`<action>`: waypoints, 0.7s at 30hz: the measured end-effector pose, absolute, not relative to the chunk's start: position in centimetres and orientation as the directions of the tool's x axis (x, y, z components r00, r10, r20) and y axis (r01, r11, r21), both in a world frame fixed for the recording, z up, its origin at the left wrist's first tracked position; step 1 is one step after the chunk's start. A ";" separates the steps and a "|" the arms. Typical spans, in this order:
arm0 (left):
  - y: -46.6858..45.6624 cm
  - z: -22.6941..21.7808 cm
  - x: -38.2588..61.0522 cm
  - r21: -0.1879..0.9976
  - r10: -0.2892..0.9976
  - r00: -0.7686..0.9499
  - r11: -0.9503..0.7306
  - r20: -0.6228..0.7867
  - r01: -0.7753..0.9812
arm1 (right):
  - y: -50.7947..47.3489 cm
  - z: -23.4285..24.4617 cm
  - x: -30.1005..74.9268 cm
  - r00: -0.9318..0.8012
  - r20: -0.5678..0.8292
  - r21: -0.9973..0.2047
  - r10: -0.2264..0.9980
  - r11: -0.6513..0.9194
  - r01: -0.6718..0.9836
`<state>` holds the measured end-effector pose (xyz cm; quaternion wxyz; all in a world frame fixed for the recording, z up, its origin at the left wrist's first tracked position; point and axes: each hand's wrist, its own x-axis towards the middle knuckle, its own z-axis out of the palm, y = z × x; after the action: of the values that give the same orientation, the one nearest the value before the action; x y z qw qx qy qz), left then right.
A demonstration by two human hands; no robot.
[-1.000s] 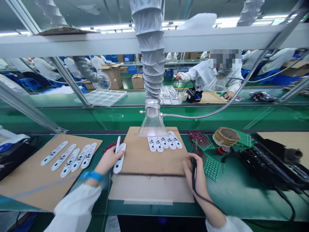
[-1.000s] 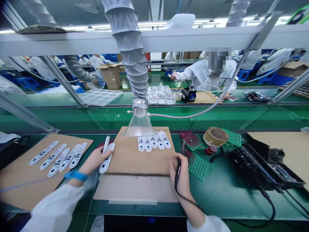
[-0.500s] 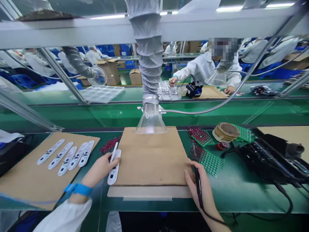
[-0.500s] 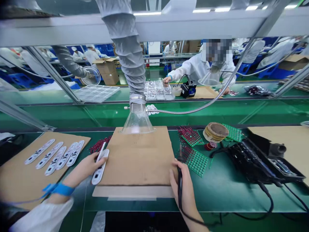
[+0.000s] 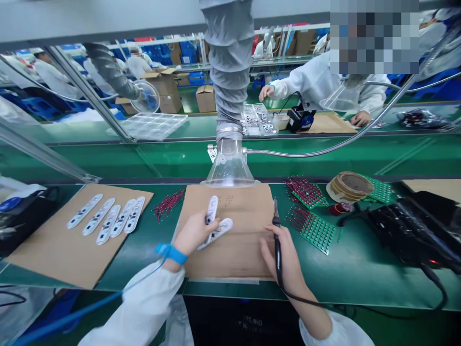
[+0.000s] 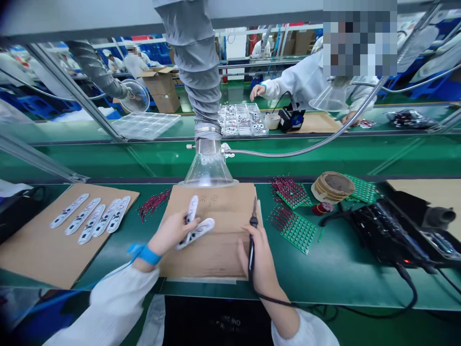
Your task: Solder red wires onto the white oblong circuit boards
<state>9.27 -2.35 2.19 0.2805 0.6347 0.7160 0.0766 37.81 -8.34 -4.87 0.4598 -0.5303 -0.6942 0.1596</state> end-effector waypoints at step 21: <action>-5.9 -0.4 -7.5 0.426 0.812 -0.573 0.484 0.106 0.764 | -5.9 -5.2 32.3 -0.285 0.351 -0.519 0.892 0.438 0.733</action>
<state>-7.48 -5.87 -0.41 0.0549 0.4587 0.8595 0.2187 32.29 -5.93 -5.24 0.3061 -0.5138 -0.7909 0.1296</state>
